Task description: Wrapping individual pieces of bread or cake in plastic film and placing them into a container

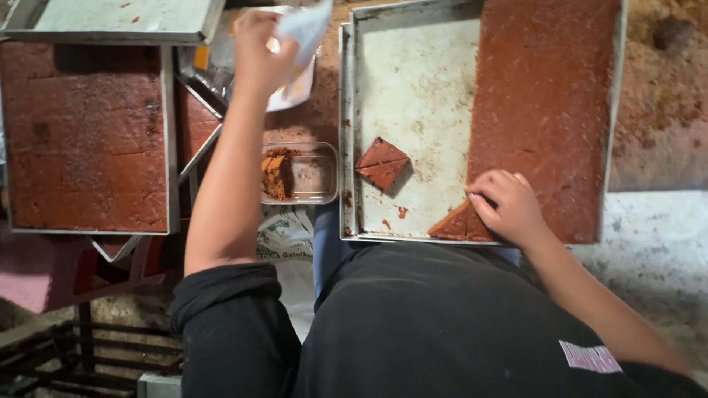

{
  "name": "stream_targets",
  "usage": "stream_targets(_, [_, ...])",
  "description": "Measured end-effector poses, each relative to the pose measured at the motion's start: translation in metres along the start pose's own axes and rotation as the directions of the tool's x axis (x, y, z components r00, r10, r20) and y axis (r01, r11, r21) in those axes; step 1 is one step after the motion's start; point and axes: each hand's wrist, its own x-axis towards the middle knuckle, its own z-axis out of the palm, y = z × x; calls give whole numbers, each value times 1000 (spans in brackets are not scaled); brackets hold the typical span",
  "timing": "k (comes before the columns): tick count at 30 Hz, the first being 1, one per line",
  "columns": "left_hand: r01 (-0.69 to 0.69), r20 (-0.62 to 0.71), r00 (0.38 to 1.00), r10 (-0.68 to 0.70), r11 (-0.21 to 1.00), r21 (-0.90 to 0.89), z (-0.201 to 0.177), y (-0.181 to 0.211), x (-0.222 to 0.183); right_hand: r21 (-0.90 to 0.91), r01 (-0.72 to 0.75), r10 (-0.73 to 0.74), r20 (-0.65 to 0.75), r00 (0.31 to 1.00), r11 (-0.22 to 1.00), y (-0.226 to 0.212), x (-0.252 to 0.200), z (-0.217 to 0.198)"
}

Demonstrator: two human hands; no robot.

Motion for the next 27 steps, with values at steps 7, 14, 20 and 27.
stream_targets(7, [529, 281, 805, -523, 418, -738, -34, 164, 12, 177, -257, 253, 46, 966, 950, -65, 52, -23])
stream_targets(14, [411, 336, 801, -496, 47, -910, -16, 246, -56, 938, -62, 47, 82, 996, -341, -114, 106, 4])
stream_targets(20, [290, 319, 947, -36, -331, -898, -73, 259, -114, 972, 19, 135, 13, 991, -233, -55, 81, -10])
stream_targets(27, [693, 713, 609, 348, -670, -265, 28, 244, -215, 673, -626, -90, 706, 702, 393, -100, 114, -49])
